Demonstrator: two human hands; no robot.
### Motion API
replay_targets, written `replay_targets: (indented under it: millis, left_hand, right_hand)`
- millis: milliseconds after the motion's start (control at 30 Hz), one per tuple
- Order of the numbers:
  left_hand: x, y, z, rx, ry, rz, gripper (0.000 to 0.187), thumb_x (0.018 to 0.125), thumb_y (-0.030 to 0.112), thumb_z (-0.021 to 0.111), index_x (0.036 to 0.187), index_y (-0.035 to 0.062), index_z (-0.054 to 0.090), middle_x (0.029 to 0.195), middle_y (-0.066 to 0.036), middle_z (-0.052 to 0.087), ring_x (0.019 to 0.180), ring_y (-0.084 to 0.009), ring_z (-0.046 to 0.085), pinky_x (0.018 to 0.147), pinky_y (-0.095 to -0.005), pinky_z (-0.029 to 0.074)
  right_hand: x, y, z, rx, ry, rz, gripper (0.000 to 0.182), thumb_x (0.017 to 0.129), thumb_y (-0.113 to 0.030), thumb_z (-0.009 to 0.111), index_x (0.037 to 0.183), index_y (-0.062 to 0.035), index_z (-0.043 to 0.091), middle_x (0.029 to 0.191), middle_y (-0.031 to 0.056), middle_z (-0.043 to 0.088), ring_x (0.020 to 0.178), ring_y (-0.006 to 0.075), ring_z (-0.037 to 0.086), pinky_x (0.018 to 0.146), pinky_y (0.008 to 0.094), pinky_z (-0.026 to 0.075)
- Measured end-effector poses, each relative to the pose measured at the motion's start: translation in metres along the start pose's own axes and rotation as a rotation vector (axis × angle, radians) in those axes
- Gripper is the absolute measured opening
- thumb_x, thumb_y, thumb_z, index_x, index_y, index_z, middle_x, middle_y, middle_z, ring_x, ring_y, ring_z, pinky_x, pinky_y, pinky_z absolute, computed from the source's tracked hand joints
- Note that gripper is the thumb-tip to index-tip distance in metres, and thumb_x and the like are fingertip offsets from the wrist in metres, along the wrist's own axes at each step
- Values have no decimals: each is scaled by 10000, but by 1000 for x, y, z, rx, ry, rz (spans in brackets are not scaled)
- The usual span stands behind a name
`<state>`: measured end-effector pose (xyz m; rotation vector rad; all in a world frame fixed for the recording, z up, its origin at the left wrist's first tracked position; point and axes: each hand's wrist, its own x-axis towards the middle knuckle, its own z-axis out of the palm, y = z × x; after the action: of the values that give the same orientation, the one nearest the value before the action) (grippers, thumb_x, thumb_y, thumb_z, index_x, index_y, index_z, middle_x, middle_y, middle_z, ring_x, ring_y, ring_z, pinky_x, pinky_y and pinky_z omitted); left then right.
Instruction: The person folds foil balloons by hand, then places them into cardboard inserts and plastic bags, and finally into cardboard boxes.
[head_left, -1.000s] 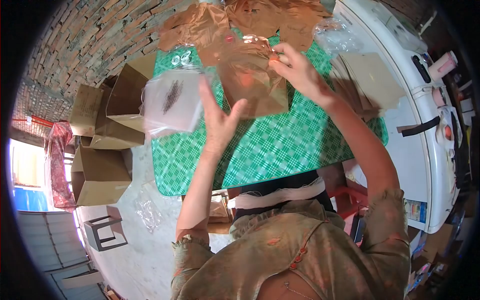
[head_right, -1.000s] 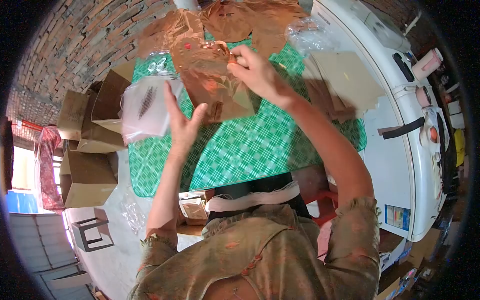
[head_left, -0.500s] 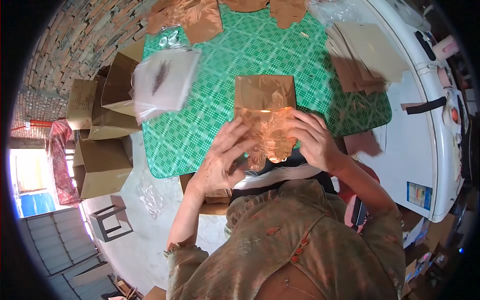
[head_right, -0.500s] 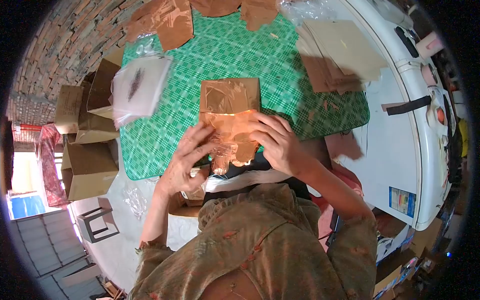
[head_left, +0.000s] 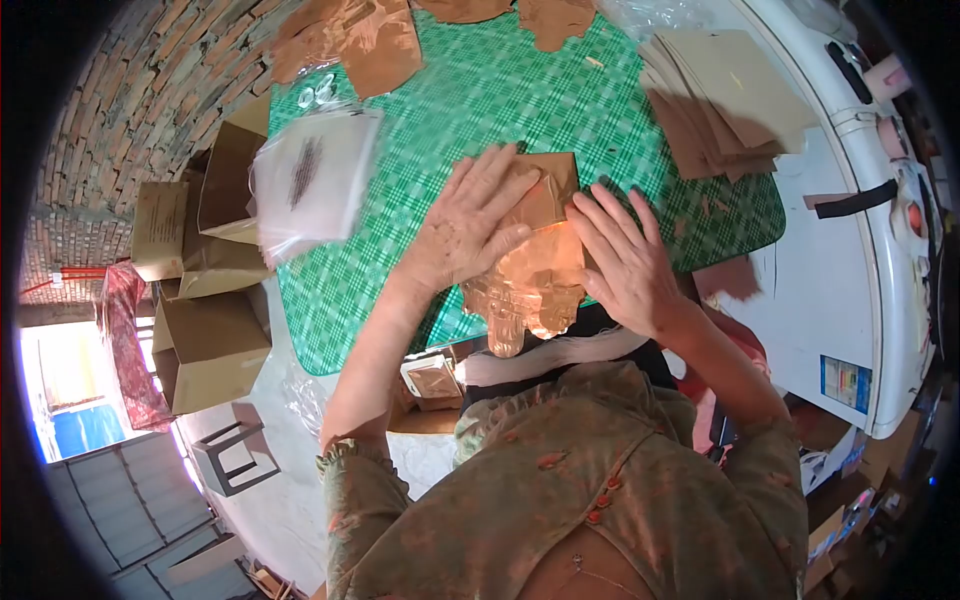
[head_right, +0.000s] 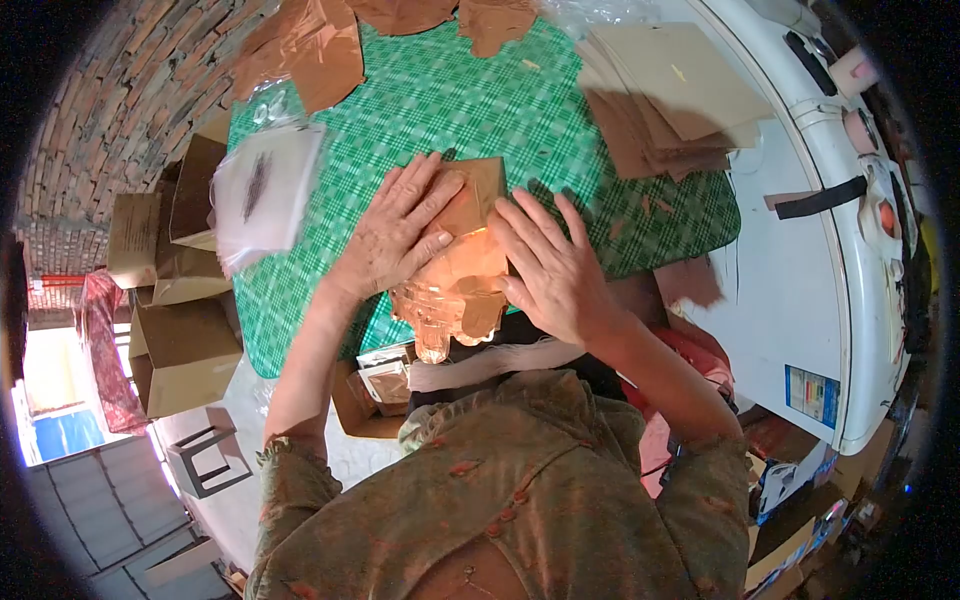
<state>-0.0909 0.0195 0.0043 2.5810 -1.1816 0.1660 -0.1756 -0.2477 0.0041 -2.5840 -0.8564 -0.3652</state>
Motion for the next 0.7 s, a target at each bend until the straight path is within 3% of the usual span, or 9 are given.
replay_targets:
  millis: [167,333,467,567,700]
  left_hand:
    - [-6,10,13,124,-50,-64,666,1036,561,442,1595,203,385,1672,-180,262,1545,-390,235,1268,-541,162]
    - [-6,11,15,87,-1,-88,661,996,543,528,1552,194,447,1641,-186,323,1529,-404,264,1261,-557,183]
    - [-6,13,16,66,22,-109,643,969,496,595,1526,195,482,1624,-178,357,1522,-404,281,1259,-563,194]
    - [-6,14,13,74,-25,-134,646,1010,547,508,1571,235,429,1665,-159,292,1541,-393,242,1272,-543,153]
    - [-7,13,13,80,-24,-130,644,1010,545,514,1566,231,434,1665,-158,294,1541,-390,244,1271,-538,158]
  right_hand:
    - [24,9,3,-74,-81,4,761,906,-366,685,1506,30,436,1594,171,409,1525,302,313,1244,586,148]
    - [41,21,17,-113,-119,8,807,929,-439,658,1528,39,404,1612,182,381,1543,291,277,1249,594,118]
    - [40,22,22,-78,-155,23,822,923,-446,662,1524,50,400,1620,195,361,1549,297,261,1246,601,109]
    - [37,22,19,-66,-166,10,811,925,-433,660,1518,56,403,1617,203,361,1546,306,265,1244,600,113]
    - [34,20,7,-69,-212,-32,788,934,-415,648,1513,62,406,1599,209,386,1537,316,281,1240,598,125]
